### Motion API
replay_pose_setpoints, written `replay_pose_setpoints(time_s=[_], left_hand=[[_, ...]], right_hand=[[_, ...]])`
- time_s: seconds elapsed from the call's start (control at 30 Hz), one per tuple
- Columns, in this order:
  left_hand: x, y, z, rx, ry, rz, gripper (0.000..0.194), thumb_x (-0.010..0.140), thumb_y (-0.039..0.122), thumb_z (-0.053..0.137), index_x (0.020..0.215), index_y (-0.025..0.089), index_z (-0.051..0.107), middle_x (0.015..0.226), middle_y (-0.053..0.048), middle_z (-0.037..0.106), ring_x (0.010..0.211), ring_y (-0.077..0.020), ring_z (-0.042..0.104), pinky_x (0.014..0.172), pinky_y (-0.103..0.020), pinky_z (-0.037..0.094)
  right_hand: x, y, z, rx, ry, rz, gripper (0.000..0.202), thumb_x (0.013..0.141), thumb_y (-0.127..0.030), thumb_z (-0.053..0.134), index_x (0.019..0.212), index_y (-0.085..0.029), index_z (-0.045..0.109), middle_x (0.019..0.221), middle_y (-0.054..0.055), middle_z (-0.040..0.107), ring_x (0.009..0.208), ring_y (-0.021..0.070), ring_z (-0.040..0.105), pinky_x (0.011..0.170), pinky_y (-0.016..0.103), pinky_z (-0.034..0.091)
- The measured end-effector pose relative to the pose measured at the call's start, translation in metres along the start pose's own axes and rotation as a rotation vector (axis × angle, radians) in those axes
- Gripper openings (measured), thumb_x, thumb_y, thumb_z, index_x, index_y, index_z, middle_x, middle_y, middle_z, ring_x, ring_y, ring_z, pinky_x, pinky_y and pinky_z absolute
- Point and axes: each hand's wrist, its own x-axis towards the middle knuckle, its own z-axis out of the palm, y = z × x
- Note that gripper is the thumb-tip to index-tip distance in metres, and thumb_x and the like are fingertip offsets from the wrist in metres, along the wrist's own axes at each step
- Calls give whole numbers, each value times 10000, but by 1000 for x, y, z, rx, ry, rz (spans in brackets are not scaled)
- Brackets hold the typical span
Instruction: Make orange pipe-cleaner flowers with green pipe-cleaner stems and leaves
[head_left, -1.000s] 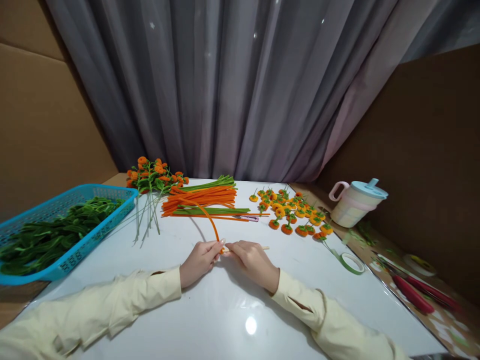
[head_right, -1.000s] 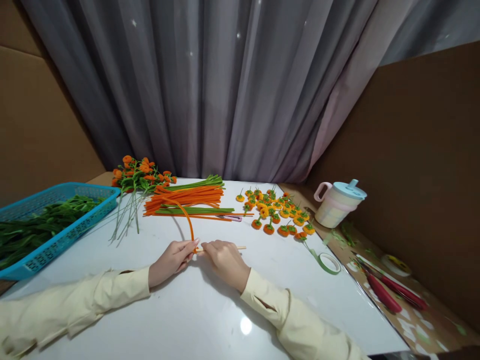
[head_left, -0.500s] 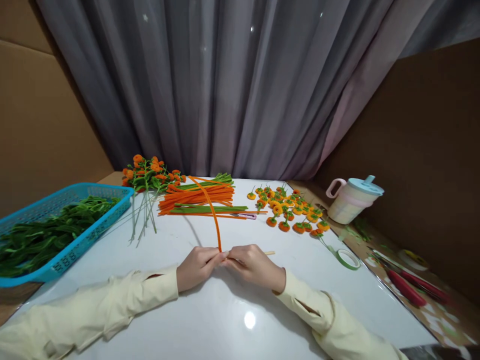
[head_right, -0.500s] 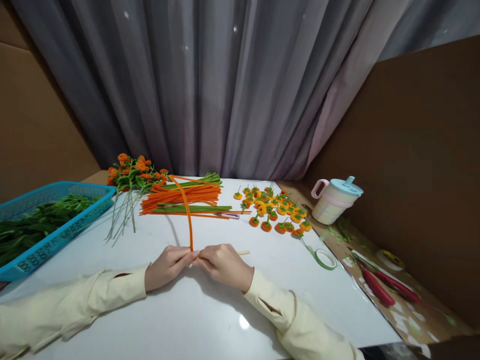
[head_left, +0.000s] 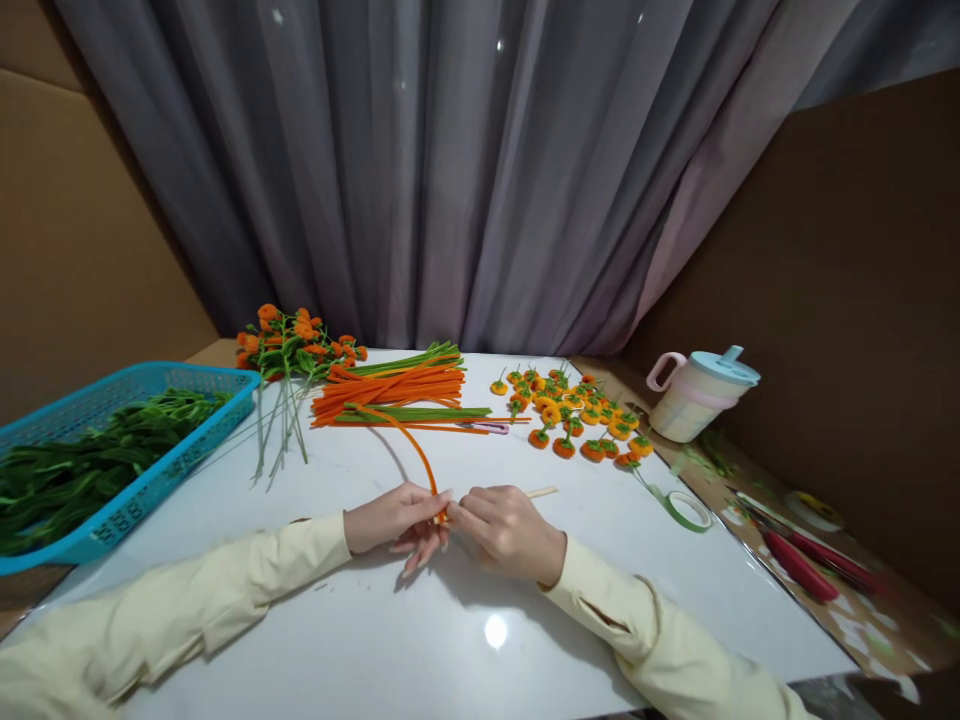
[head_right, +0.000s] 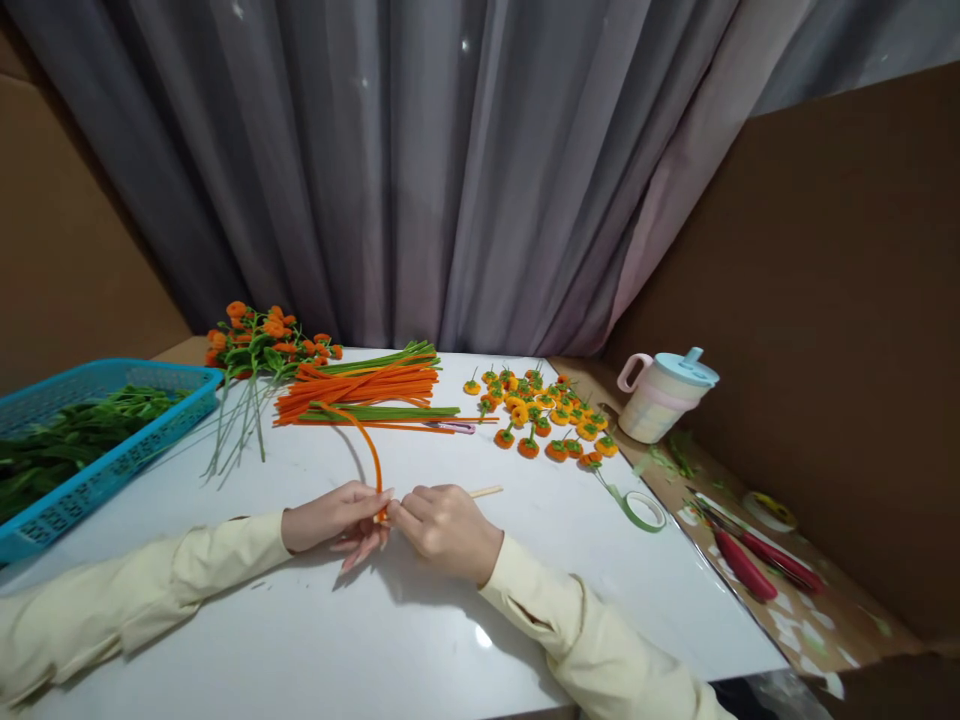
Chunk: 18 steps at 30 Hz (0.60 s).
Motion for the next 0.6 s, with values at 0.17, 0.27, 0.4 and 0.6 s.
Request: replay_pose_setpoints(time_s=[0.17,0.27,0.4,0.6], left_hand=[[-3,-1,-1,26,-10,52,573,753,668,475,593,121,536,393,10,496,291,-65,412,307,-187,199],[-4,-4,2,1,33,92,526,767,631,499,592,135,506,358,50,429,284,-59,397,316,-175,220],[-3,-1,6,-70,36,56,510,765,635,497,594,156,454,310,79,364,276,-80,427,320,-165,296],[-10,24,14,-46,222,-40,479,746,622,517,776,146,481,570,-26,619,385,-130,577,283,-157,305]], right_hand=[[2,-6,0,-91,91,-78,239,870,-66,315,836,-96,550,575,16,471,515,134,426,451,265,316],[2,-7,-1,-165,122,-128,234,878,-70,339,872,-54,572,603,37,493,535,141,442,451,276,325],[2,-5,-3,-236,124,-197,246,873,-58,337,873,-30,581,634,61,511,546,149,455,446,285,316],[3,-3,-1,-288,127,-61,266,887,-69,315,917,-52,579,636,61,536,557,157,459,484,295,327]])
